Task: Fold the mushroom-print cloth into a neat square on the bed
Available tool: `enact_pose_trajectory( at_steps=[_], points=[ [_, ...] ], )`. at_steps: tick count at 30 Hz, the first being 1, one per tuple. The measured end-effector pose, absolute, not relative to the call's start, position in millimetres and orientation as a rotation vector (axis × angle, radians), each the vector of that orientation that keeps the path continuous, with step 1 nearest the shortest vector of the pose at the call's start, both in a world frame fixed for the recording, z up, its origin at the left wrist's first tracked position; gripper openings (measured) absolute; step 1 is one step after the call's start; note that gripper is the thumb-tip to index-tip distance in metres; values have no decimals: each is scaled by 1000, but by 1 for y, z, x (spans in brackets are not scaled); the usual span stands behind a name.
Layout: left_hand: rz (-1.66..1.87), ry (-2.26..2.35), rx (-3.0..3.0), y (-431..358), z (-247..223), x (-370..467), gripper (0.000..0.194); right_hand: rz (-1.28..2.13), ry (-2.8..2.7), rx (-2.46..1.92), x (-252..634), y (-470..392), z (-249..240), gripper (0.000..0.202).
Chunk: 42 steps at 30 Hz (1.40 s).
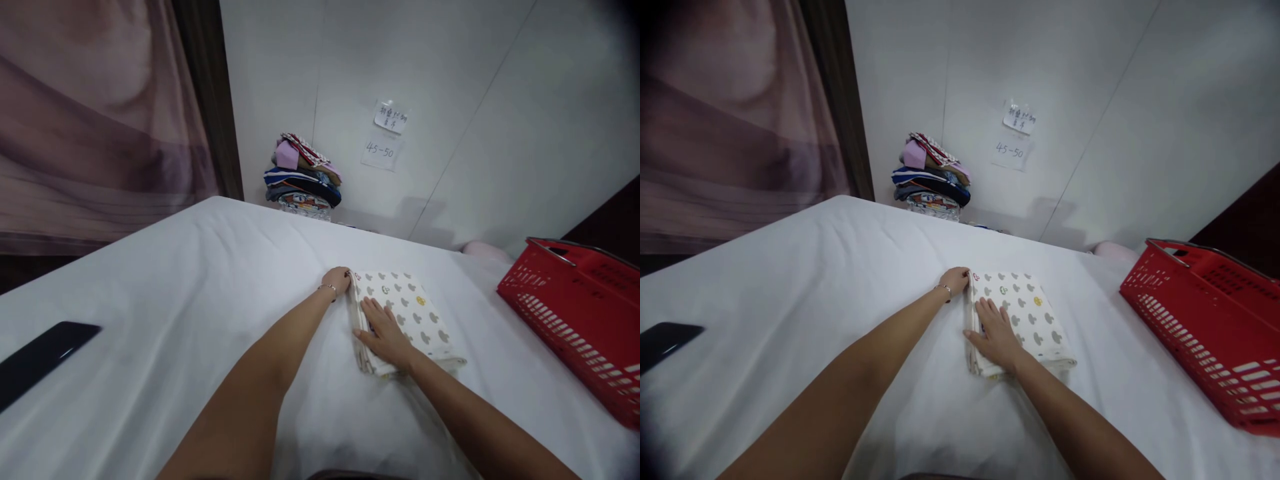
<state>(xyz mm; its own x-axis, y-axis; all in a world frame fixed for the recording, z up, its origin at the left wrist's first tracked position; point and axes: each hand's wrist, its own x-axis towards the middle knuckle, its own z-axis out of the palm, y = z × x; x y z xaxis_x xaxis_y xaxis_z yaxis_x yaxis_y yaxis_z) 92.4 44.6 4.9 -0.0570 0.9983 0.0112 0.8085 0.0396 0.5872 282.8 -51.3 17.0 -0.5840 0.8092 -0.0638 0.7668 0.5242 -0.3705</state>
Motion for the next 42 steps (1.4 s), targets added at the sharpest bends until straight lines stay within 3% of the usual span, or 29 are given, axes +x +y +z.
enact_pose_trajectory(
  at_steps=[16, 23, 33, 42],
  points=[
    [474, 1873, 1719, 81, 22, 86, 24, 500, -2755, -1363, 282, -55, 17, 80],
    [524, 1844, 1555, 49, 18, 83, 40, 522, -2742, -1384, 281, -53, 22, 78],
    [481, 1778, 1438, -2, 26, 91, 19, 262, -2841, -1243, 286, -104, 37, 64],
    [434, 1786, 1466, -17, 27, 108, 15, 115, -2842, -1195, 297, -119, 23, 71]
  ],
)
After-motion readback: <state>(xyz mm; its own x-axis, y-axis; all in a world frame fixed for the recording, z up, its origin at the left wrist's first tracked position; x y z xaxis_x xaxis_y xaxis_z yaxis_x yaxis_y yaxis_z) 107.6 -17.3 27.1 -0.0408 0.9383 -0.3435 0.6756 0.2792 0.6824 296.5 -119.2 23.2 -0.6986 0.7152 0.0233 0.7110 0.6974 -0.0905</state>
